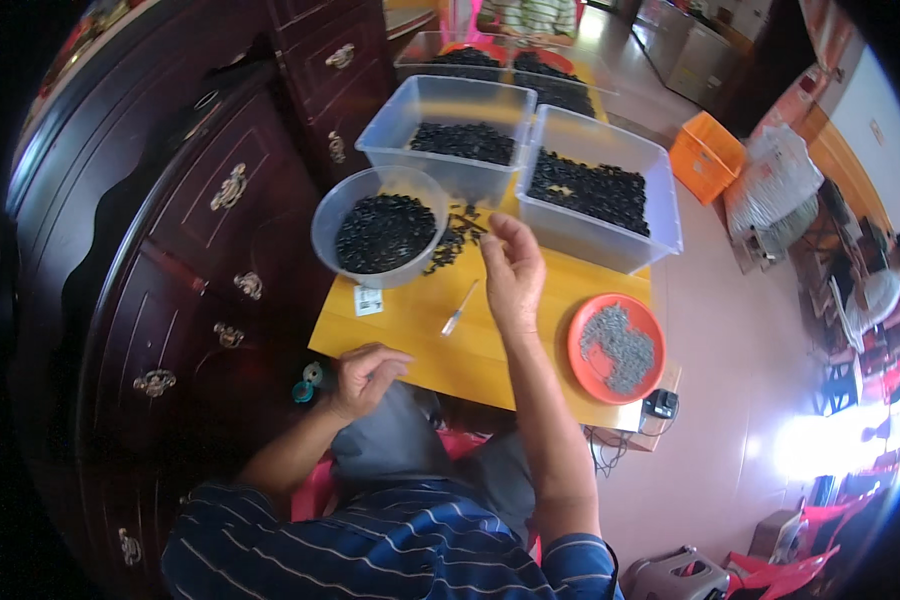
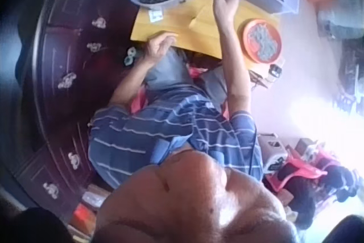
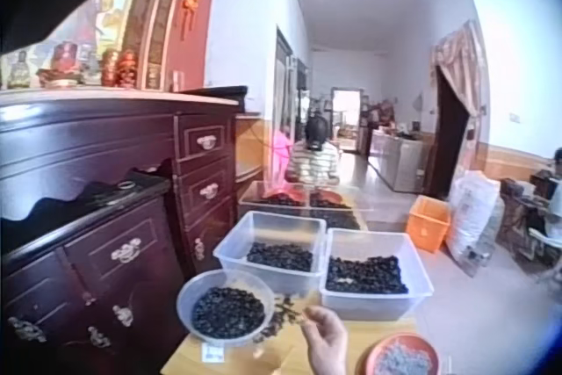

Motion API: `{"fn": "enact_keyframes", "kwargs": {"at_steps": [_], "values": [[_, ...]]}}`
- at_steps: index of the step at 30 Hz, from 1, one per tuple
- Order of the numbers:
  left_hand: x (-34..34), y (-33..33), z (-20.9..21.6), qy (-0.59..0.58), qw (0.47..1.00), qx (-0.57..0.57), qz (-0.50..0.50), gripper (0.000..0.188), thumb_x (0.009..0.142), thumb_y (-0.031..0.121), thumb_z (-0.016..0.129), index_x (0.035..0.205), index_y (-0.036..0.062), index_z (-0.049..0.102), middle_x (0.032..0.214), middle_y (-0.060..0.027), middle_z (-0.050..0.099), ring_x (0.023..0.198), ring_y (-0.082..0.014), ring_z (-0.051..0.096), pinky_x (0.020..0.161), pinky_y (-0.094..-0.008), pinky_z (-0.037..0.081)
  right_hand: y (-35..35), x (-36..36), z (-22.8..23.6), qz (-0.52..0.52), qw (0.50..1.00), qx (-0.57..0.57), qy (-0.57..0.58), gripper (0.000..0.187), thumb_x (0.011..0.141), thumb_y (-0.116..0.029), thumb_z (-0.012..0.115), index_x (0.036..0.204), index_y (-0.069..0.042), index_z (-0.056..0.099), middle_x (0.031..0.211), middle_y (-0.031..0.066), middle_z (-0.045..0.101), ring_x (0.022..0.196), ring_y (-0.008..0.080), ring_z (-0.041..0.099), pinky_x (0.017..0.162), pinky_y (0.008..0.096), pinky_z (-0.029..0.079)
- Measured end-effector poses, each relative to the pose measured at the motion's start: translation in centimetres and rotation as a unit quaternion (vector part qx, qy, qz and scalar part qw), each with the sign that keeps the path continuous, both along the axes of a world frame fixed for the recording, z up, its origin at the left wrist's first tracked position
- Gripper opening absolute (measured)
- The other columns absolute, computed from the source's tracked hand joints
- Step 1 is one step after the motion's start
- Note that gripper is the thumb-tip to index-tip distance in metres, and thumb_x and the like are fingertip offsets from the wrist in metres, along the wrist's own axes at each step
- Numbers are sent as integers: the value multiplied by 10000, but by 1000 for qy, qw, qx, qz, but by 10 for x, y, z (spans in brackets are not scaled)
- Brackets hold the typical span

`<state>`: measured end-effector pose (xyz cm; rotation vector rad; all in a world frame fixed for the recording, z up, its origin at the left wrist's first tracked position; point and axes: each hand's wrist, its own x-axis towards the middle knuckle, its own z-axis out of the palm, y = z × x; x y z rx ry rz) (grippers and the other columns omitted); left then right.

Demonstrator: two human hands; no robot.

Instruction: The person sits at a table and assembles keyrings by hand. They pick up small black plastic components and metal split rings from containers and a plate, then manually thread the rings through the plastic parts to create finished units.

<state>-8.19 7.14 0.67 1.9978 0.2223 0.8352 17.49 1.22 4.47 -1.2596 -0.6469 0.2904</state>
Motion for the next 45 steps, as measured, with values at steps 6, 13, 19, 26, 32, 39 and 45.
{"fn": "enact_keyframes", "kwargs": {"at_steps": [6, 13, 19, 26, 32, 39, 45], "values": [[56, 28, 61, 23, 995, 83, -46, 144, 967, 130, 641, 986, 1, 703, 786, -120, 682, 698, -238, 669, 637, -320, 499, -43, 95, 38, -262, 839, -195, -436, 492, 757, -69, 728, 1236, -82, 618, 1215, 129, 648, 1184, 363, 577, 1083, 472, 421], [177, 55, 131, 50, 990, 82, -99, 164, 953, 79, 620, 1062, -32, 673, 911, -94, 708, 815, -96, 653, 738, -255, 514, -49, 139, 8, -211, 730, -457, -463, 185, 787, -142, 717, 963, -115, 668, 986, 88, 673, 1029, 307, 622, 1089, 529, 374], [305, 63, 136, 65, 967, 221, -109, 244, 942, 91, 576, 1146, -19, 653, 1071, -170, 695, 973, -256, 678, 879, -360, 525, -52, 132, -4, -262, 734, -396, -484, 74, 821, -88, 612, 835, -151, 648, 845, 43, 644, 905, 260, 626, 973, 448, 418], [412, 71, 90, 264, 882, 389, -43, 378, 909, 134, 586, 1266, 9, 601, 1310, -240, 572, 1207, -398, 567, 1050, -463, 454, -63, 106, -26, -294, 746, -329, -499, 57, 782, -105, 599, 777, -161, 609, 780, 22, 584, 833, 236, 591, 884, 411, 424], [450, 71, 89, 322, 834, 438, 94, 740, 901, 359, 689, 1507, 56, 392, 1499, -249, 411, 1401, -423, 382, 1165, -476, 352, -78, 89, -39, -287, 758, -338, -479, 35, 778, -128, 607, 792, -159, 600, 815, 19, 573, 854, 232, 577, 858, 403, 421], [463, 74, 74, 319, 834, 437, 104, 804, 913, 561, 620, 1511, 72, 399, 1457, -265, 475, 1348, -435, 451, 1142, -490, 370, -81, 84, -43, -275, 772, -320, -477, 54, 777, -123, 603, 819, -154, 589, 843, 26, 566, 886, 236, 567, 865, 399, 414], [438, 53, 42, 349, 852, 387, 58, 795, 859, 654, 627, 1407, 83, 547, 1410, -225, 531, 1328, -407, 473, 1097, -492, 419, -75, 95, -34, -277, 761, -322, -491, 57, 782, -118, 599, 823, -156, 585, 837, 30, 563, 889, 230, 568, 899, 398, 407]]}}
